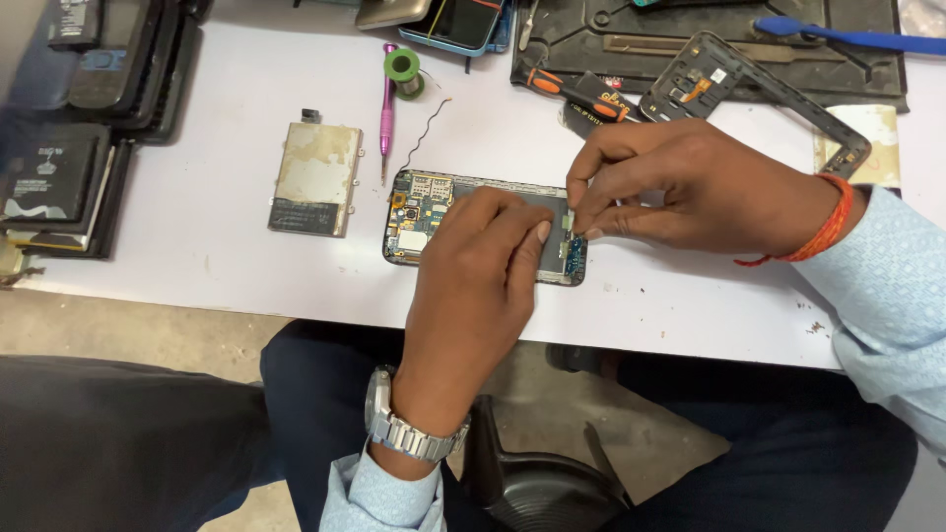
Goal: The person disassembles a smartphone, removes the battery, and uses tweezers to detach and reattach ribbon cables on the motherboard. The device remains open on the workbench at the end.
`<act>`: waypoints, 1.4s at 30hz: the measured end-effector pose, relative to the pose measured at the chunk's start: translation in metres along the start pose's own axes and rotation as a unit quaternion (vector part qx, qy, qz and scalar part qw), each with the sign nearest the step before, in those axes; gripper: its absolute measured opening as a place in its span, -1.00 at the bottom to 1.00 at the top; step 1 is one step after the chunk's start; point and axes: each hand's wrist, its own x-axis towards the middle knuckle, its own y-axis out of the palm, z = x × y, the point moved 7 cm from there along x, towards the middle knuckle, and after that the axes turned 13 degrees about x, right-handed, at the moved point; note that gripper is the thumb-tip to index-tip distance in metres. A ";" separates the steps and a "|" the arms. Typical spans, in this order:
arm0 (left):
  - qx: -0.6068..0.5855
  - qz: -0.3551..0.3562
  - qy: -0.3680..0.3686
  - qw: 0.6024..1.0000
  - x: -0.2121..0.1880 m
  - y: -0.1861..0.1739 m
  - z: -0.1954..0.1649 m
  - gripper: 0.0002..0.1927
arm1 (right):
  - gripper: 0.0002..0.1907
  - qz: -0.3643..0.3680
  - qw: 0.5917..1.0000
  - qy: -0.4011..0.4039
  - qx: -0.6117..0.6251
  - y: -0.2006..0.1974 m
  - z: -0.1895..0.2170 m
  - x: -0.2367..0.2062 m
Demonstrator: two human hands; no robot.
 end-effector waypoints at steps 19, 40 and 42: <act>-0.010 -0.040 0.007 0.999 -0.003 -0.006 0.000 -0.90 | -0.83 -0.006 1.000 0.013 0.027 0.001 -0.001 0.000; 0.010 -0.194 0.206 0.959 -0.034 -0.042 -0.032 -0.67 | -0.82 -0.006 0.999 0.041 0.020 0.002 -0.007 0.003; 0.000 -0.199 0.283 0.938 -0.053 -0.039 -0.038 -0.53 | -0.81 -0.005 0.998 0.049 0.032 0.002 -0.008 0.003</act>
